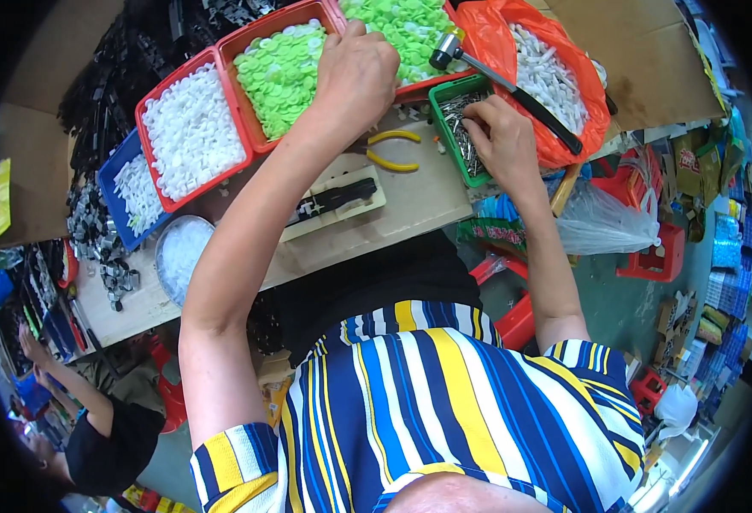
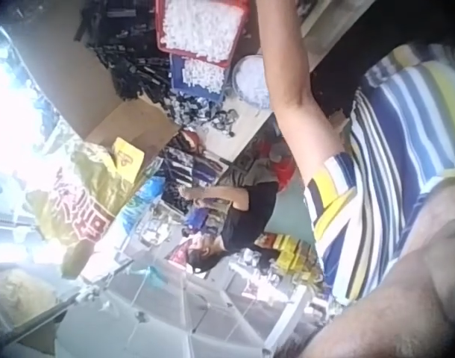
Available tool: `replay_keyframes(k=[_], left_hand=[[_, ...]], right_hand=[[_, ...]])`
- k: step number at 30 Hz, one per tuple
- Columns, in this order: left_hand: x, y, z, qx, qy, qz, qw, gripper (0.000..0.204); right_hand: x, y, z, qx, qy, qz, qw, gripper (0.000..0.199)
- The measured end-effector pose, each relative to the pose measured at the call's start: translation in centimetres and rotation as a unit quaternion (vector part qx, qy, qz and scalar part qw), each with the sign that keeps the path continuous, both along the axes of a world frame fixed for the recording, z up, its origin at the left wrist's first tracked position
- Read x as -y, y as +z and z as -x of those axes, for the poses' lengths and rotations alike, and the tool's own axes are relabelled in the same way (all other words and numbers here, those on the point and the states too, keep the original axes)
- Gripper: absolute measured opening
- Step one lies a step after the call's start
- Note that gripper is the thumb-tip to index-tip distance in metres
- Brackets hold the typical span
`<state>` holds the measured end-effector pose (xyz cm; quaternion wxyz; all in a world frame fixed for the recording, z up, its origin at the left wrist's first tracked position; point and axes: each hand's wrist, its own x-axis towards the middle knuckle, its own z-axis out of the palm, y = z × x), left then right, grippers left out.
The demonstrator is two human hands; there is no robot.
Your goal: Assembling small mechanical toy parts using a jig, hammer, and pliers at a factory workbench.
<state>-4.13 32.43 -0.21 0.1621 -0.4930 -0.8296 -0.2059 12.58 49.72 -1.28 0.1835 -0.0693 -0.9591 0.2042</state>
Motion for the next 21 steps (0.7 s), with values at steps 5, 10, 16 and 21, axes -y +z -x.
replay_keyframes(k=[5, 10, 16, 21], left_hand=[[0.1, 0.4, 0.0, 0.041, -0.023, -0.016, 0.999, 0.008], [2.4, 3.0, -1.6, 0.291, -0.001, -0.141, 0.946, 0.013], [6.6, 2.9, -4.9, 0.743, 0.026, -0.347, 0.571, 0.022], [8.6, 1.0, -7.9, 0.812, -0.009, -0.426, 0.399, 0.018]], right_hand=[[-0.1, 0.1, 0.1, -0.014, 0.007, 0.023, 1.000, 0.006], [0.3, 1.0, -0.1, -0.012, -0.019, 0.104, 0.994, 0.007], [2.4, 2.2, 0.4, -0.060, -0.003, 0.133, 0.989, 0.010], [7.7, 4.3, 0.6, -0.074, 0.094, 0.460, 0.880, 0.009]])
